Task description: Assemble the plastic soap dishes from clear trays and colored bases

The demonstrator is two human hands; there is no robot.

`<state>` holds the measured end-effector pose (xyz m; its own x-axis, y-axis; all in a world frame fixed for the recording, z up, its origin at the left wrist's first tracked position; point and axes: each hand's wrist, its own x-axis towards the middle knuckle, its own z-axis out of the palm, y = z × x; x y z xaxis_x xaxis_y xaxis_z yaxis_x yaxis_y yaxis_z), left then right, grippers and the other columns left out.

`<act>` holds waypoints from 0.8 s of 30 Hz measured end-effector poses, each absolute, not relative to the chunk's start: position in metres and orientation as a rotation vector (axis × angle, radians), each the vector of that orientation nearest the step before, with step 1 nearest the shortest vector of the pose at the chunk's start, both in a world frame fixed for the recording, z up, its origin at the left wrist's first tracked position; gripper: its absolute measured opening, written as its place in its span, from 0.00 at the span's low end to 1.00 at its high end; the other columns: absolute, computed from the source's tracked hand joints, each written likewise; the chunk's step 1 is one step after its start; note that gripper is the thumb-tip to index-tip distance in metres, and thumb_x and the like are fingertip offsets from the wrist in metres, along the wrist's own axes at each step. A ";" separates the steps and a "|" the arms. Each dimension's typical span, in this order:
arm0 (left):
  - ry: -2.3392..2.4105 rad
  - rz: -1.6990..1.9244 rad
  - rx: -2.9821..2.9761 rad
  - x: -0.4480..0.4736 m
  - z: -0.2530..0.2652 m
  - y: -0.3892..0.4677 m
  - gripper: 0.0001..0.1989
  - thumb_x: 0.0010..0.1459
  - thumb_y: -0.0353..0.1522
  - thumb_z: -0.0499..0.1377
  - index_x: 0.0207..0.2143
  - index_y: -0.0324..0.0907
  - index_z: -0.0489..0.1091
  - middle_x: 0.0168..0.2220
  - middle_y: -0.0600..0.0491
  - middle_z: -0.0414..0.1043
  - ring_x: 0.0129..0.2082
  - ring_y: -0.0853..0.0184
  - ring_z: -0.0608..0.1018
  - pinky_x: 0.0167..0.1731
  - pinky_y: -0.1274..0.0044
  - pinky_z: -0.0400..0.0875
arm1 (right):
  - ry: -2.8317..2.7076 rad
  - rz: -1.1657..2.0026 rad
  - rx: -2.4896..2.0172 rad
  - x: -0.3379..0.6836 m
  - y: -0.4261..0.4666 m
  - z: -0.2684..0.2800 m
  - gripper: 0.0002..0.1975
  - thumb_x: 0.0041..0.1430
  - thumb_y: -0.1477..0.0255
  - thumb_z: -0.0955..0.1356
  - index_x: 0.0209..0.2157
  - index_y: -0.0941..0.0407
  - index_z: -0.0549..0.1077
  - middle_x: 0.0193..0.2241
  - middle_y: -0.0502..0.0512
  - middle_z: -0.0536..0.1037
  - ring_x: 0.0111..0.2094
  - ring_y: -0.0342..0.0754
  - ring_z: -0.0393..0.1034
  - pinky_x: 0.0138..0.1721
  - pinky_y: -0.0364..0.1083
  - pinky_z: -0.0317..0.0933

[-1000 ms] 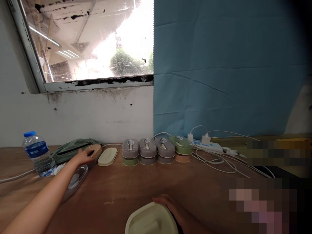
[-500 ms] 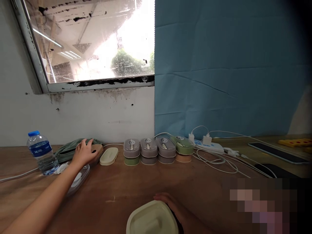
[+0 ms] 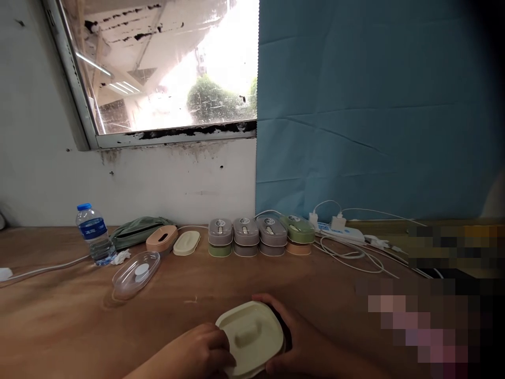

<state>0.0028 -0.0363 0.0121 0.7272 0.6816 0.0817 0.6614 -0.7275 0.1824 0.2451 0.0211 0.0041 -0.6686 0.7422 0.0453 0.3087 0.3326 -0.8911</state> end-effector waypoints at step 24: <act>2.302 0.819 2.442 -0.088 0.016 0.143 0.14 0.56 0.30 0.45 0.36 0.35 0.69 0.35 0.44 0.67 0.38 0.61 0.70 0.41 0.73 0.62 | -2.094 1.224 -1.009 0.248 0.022 0.005 0.40 0.41 0.60 0.71 0.54 0.55 0.53 0.54 0.58 0.56 0.56 0.54 0.47 0.55 0.48 0.46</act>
